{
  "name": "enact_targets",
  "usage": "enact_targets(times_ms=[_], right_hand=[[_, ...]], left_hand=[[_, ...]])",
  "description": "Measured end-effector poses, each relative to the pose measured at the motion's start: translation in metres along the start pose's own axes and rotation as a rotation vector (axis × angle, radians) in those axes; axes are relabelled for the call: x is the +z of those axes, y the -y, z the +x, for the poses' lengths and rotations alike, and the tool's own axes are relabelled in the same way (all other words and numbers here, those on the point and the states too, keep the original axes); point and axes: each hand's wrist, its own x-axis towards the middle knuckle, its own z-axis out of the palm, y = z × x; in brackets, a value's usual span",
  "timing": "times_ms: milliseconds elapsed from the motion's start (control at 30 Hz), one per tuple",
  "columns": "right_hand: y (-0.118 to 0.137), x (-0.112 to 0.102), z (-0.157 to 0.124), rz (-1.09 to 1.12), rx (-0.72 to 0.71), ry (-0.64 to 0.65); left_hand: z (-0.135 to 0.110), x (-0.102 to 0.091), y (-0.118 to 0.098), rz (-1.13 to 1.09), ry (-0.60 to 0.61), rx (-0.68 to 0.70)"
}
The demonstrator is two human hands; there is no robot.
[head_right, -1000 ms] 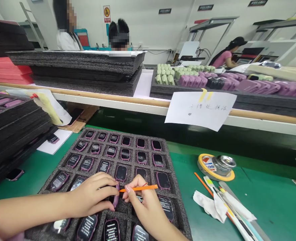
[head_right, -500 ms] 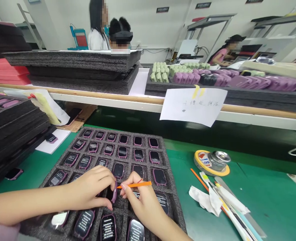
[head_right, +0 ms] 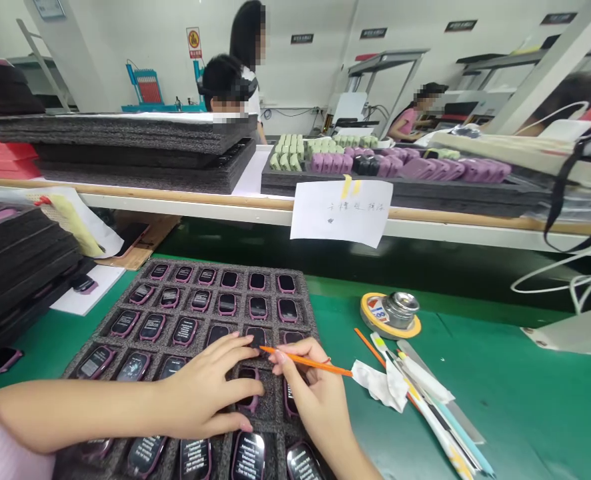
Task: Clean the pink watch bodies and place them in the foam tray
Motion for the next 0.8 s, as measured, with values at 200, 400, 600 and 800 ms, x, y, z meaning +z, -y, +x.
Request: enact_targets(times_ms=[200, 400, 600, 800], right_hand=[[-0.004, 0.004, -0.018, -0.060, -0.079, 0.122], [-0.005, 0.007, -0.019, -0.130, -0.101, 0.209], [-0.002, 0.006, -0.016, -0.155, -0.105, 0.239], [0.004, 0.004, -0.016, -0.119, -0.094, 0.203]], left_hand=[[-0.004, -0.005, -0.001, 0.056, -0.222, 0.107], [0.000, -0.006, -0.002, 0.022, -0.205, 0.103], [-0.003, -0.006, -0.001, -0.147, -0.114, -0.030], [0.012, -0.019, 0.000, -0.225, -0.031, -0.123]])
